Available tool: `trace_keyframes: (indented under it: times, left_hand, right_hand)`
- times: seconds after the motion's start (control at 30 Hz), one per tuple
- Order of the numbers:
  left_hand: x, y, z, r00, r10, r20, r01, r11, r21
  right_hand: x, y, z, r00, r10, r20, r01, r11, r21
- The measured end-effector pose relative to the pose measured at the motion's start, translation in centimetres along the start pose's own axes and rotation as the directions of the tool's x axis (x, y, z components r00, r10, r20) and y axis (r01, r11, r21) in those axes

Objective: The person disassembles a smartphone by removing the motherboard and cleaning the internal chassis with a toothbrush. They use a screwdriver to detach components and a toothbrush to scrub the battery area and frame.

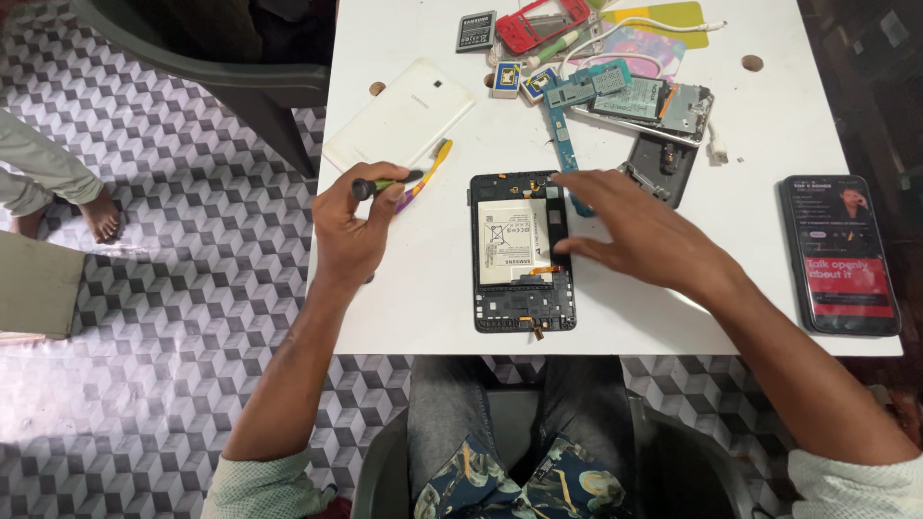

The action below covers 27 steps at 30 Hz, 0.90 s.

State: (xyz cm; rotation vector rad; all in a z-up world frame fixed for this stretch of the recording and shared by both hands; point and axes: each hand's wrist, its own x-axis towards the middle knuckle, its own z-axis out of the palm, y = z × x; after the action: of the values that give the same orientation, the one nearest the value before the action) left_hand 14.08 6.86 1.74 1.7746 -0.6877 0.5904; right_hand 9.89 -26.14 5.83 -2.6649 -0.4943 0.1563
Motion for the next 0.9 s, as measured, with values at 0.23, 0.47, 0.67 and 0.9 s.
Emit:
trace_keyframes:
  times: [0.23, 0.47, 0.67, 0.9]
  left_hand:
    - [1.2, 1.0, 0.1, 0.997, -0.019, 0.073, 0.031, 0.986, -0.162]
    - [1.8, -0.2, 1.8, 0.979, -0.141, 0.151, 0.183, 0.929, -0.323]
    - [1.0, -0.6, 3.1, 0.923, -0.275, 0.269, 0.363, 0.855, -0.370]
    - [0.5, 0.3, 3.6, 0.926, -0.279, 0.256, 0.349, 0.892, -0.289]
  right_hand:
    - [3.6, -1.8, 0.1, 0.981, -0.013, 0.194, 0.050, 0.981, -0.187]
    - [4.2, -1.8, -0.5, 0.953, 0.022, 0.301, 0.029, 0.986, -0.164]
    - [4.5, -0.2, -0.9, 0.961, -0.161, 0.224, 0.168, 0.986, -0.016]
    - [4.2, 1.6, 0.0, 0.981, -0.073, 0.182, 0.109, 0.975, -0.195]
